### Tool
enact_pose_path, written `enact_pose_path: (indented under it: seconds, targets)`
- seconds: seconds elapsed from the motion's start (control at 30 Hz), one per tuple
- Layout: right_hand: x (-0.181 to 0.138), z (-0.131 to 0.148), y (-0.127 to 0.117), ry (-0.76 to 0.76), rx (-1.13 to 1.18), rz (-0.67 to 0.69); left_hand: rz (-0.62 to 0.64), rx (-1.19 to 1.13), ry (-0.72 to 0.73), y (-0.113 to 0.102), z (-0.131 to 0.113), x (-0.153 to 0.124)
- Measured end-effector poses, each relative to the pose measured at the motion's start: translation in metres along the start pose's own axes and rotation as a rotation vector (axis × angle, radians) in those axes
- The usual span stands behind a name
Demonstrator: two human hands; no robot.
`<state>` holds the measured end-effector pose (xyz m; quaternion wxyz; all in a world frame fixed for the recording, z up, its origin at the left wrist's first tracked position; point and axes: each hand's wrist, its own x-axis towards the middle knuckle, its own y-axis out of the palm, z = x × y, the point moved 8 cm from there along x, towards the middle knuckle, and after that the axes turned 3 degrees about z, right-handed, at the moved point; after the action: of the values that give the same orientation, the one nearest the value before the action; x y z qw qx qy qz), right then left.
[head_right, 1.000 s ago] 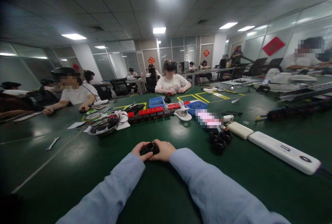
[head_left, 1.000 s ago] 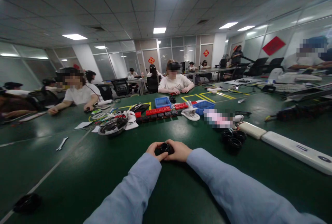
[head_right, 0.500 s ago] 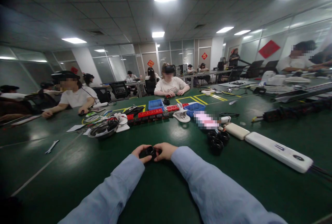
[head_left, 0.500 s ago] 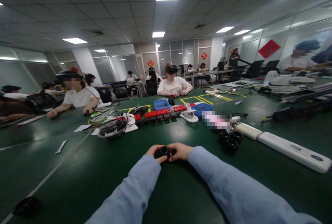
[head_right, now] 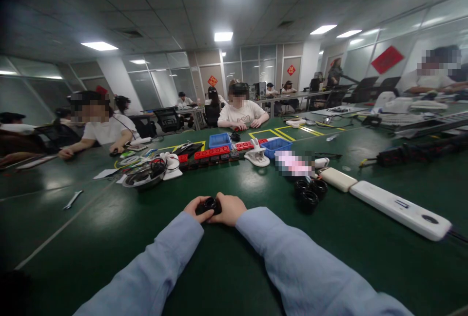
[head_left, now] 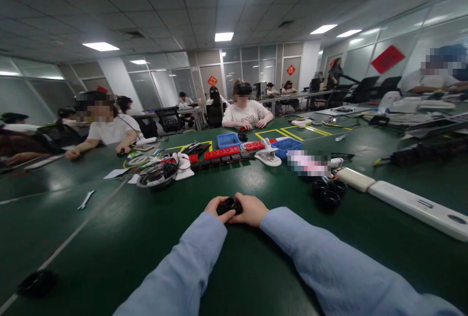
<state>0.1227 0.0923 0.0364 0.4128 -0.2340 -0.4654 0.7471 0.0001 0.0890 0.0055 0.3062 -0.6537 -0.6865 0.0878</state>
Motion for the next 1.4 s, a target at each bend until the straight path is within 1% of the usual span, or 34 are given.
enact_pose_path:
  seconds: [0.1,0.2,0.27,0.3,0.4,0.53,0.6,0.77,0.87,0.97,1.03,1.13,1.23,1.3,1.4]
  targets:
    - [0.0,-0.001,-0.001,-0.071,0.093,0.075,0.046,-0.007,0.019,0.003,-0.002,0.0]
    - [0.0,-0.002,0.006,-0.17,0.279,0.274,0.095,-0.02,0.01,0.004,-0.002,-0.001]
    - [-0.001,-0.005,0.012,-0.194,0.411,0.399,0.116,-0.029,-0.014,0.004,-0.003,-0.002]
    - [-0.001,-0.006,0.014,-0.191,0.463,0.429,0.123,-0.031,-0.026,0.004,-0.003,-0.003]
    - [0.003,-0.012,0.017,-0.165,0.536,0.412,0.135,-0.04,-0.049,0.003,-0.006,-0.005]
    - [0.006,-0.013,0.018,-0.136,0.526,0.337,0.105,-0.053,-0.046,0.002,-0.008,-0.005]
    - [0.006,-0.014,0.015,-0.104,0.454,0.267,0.077,-0.057,-0.036,0.002,-0.007,-0.005]
    - [0.004,-0.009,0.005,-0.002,0.124,0.065,-0.015,-0.017,-0.042,-0.001,-0.005,-0.003]
    - [0.001,0.001,0.001,0.019,0.001,0.022,-0.046,0.047,-0.025,-0.004,-0.009,-0.003]
    - [-0.002,0.007,-0.001,-0.008,-0.013,0.053,-0.04,0.061,-0.016,-0.004,-0.01,-0.003]
    - [-0.003,0.008,-0.002,-0.069,0.045,0.1,-0.012,0.032,-0.003,-0.002,-0.01,-0.003]
    - [-0.002,0.005,0.001,-0.19,0.208,0.242,0.049,-0.012,0.017,0.001,-0.01,-0.002]
    - [-0.001,-0.002,0.009,-0.216,0.359,0.396,0.064,-0.016,0.004,0.0,-0.011,-0.003]
    - [0.001,-0.007,0.012,-0.195,0.405,0.413,0.062,-0.028,-0.014,0.0,-0.011,-0.004]
    - [0.003,-0.009,0.013,-0.171,0.416,0.369,0.061,-0.056,-0.035,0.0,-0.011,-0.005]
